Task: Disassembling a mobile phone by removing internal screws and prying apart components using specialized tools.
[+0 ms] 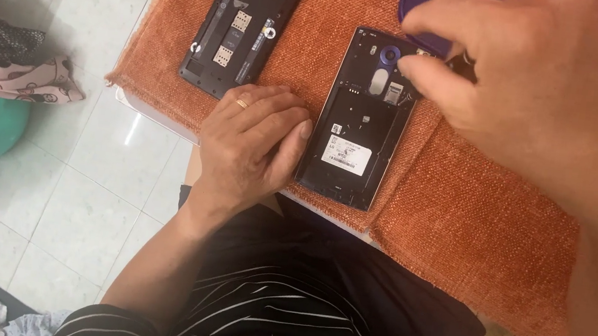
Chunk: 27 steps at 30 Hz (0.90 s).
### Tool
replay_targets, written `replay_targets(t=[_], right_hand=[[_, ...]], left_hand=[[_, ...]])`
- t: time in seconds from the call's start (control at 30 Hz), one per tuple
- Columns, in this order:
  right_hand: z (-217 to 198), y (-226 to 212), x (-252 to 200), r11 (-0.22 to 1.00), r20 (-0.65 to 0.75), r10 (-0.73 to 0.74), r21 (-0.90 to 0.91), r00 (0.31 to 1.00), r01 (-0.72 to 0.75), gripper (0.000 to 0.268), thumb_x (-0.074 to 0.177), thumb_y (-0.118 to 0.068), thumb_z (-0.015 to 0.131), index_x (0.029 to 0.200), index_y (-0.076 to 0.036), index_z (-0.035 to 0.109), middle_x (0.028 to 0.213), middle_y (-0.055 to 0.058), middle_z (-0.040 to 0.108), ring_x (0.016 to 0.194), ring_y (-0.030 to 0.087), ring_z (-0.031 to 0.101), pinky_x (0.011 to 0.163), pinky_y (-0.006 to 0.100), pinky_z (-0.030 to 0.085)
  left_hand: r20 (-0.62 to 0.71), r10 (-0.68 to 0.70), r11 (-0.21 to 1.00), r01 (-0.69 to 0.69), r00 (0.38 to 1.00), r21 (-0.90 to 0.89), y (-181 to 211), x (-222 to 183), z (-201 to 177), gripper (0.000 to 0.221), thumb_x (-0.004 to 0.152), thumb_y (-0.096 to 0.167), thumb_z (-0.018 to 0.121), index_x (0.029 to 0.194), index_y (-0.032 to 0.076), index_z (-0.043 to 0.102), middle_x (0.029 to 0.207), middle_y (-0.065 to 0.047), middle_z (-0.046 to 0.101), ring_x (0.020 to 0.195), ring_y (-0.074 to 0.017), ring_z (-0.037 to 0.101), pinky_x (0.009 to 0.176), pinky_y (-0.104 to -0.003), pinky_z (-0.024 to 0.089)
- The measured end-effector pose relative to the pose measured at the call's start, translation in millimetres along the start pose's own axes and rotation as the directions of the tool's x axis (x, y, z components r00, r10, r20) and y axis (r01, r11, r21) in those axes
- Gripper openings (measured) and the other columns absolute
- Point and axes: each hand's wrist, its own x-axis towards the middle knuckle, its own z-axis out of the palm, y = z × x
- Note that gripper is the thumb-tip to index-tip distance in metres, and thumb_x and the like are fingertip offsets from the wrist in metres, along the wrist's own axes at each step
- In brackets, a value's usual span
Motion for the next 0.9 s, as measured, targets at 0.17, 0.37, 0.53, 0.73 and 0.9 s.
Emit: replay_targets(t=[0.17,0.37,0.53,0.73,0.9], right_hand=[[-15.2,-14.3,15.3,0.947,0.136,-0.056,0.32,0.989,0.01,0.043,0.094,0.004,0.067,0.135,-0.002,0.074,0.112,0.011,0.076,0.096,0.027,0.072,0.083,0.041,0.055],[-5.4,-5.3,6.8,0.987,0.03,-0.029,0.16,0.999,0.024,0.029,0.103,-0.006,0.084,0.132,-0.001,0.081,0.104,0.007,0.08,0.093,0.022,0.075,0.073,0.038,0.056],[-14.8,-9.9,10.9,0.95,0.157,-0.065,0.313,0.985,0.013,0.05,0.09,0.006,0.065,0.138,-0.005,0.074,0.108,0.008,0.079,0.092,0.023,0.073,0.077,0.038,0.057],[-10.4,-0.9,5.1,0.989,0.084,0.012,0.147,0.996,-0.024,0.024,0.106,-0.01,0.083,0.128,-0.002,0.082,0.103,0.007,0.081,0.089,0.021,0.075,0.073,0.036,0.055],[-7.7,-1.7,0.0,0.995,0.149,0.071,0.059,0.986,-0.081,0.017,0.111,-0.023,0.083,0.127,-0.018,0.083,0.088,-0.003,0.076,0.069,0.016,0.066,0.055,0.033,0.044]], left_hand=[[-0.006,0.006,1.0,-0.006,1.0,0.011,-0.7,-0.2,0.1,0.015,0.1,0.006,0.066,0.089,0.0,0.073,0.091,-0.013,0.076,0.089,-0.0281,0.074,0.083,-0.038,0.056],[0.006,-0.004,1.0,0.004,1.0,-0.001,0.7,0.3,-1.2,0.014,0.1,0.005,0.066,0.09,0.0,0.073,0.092,-0.013,0.076,0.09,-0.0282,0.074,0.085,-0.038,0.055],[-0.012,-0.005,1.0,0.005,1.0,0.013,-0.2,-0.6,0.0,0.015,0.1,0.006,0.066,0.089,0.001,0.073,0.091,-0.013,0.075,0.088,-0.0279,0.073,0.083,-0.038,0.055],[-0.003,-0.004,1.0,0.004,1.0,0.008,0.3,1.1,-0.1,0.016,0.101,0.006,0.064,0.088,0.001,0.073,0.091,-0.013,0.076,0.088,-0.0276,0.074,0.084,-0.037,0.054],[-0.027,0.0,1.0,0.0,1.0,0.009,-0.2,-0.2,0.7,0.015,0.1,0.006,0.066,0.088,0.0,0.073,0.089,-0.012,0.076,0.087,-0.0269,0.074,0.083,-0.036,0.055]])
